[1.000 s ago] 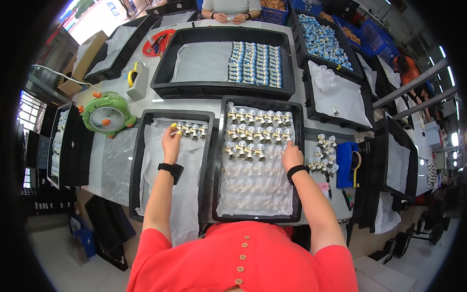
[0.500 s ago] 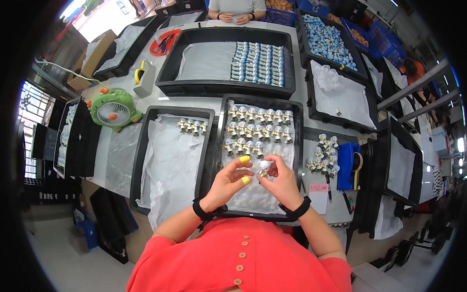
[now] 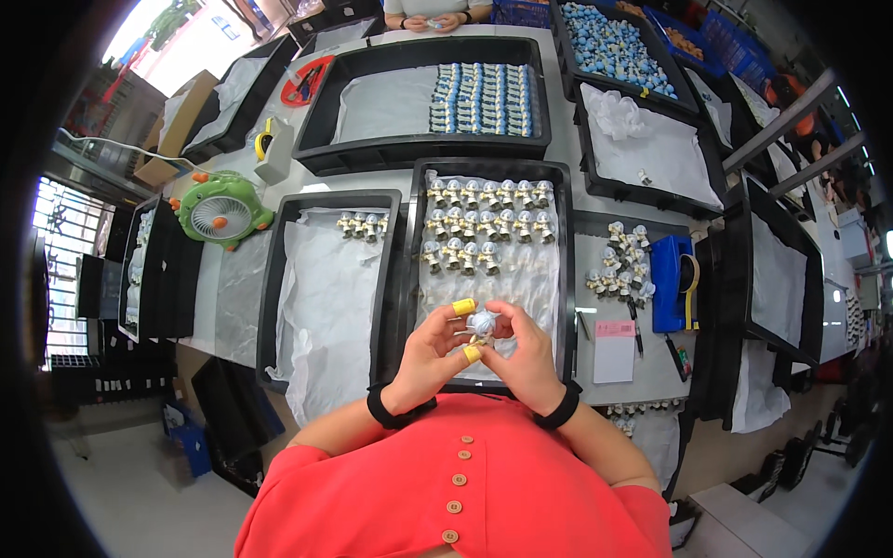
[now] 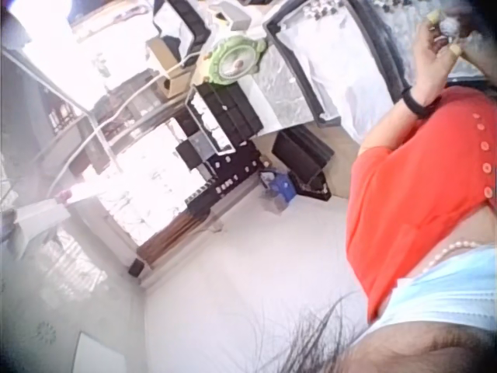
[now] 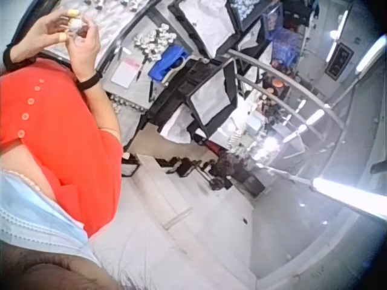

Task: The person assembles small cylindrical components by hand, picking them from trays and joining them together. They place the assembled units into a tray lined with white tissue paper. The person occasionally adjusts the tissue paper and handles the components one by one.

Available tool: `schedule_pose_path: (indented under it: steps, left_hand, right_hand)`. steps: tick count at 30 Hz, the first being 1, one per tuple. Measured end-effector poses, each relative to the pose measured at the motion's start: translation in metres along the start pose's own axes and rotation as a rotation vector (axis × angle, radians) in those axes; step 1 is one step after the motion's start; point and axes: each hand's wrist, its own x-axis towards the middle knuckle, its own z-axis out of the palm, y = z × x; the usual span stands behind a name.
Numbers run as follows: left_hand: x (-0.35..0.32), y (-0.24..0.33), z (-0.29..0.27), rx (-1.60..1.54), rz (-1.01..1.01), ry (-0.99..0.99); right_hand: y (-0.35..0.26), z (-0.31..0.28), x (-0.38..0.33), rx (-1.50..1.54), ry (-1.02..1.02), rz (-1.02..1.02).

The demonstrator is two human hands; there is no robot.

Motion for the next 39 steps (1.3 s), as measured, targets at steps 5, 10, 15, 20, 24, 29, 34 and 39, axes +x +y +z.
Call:
schedule_pose_path:
  steps: [5,10,15,20,24,29,34,39]
  left_hand:
    - [-0.009,0.000,-0.002,-0.077,0.034,-0.008]
    - [-0.013,0.007,0.001,-0.121,0.033,-0.064]
    - [-0.015,0.008,0.000,0.072,0.068,-0.046]
    - [-0.017,0.011,0.004,0.187,0.083,-0.010]
    - [-0.018,0.012,0.007,0.221,0.094,-0.005]
    - [-0.018,0.009,0.007,0.265,0.077,0.013]
    - [-0.017,0.008,0.013,0.123,0.091,0.058]
    - [-0.015,-0.004,0.008,-0.080,0.094,0.033]
  right_hand:
    - [-0.010,-0.008,-0.005,-0.037,0.024,-0.171]
    - [0.003,-0.009,-0.012,0.537,-0.103,0.173]
    - [0.014,-0.010,-0.010,0.894,-0.275,0.343]
    - [0.026,-0.006,-0.010,0.928,-0.291,0.335]
    - [0.028,-0.004,-0.010,0.958,-0.288,0.341]
    - [0.029,-0.002,-0.012,0.859,-0.203,0.277]
    - [0.017,0.001,-0.020,0.133,0.031,-0.120]
    - [0.001,-0.002,-0.017,-0.051,0.152,-0.282]
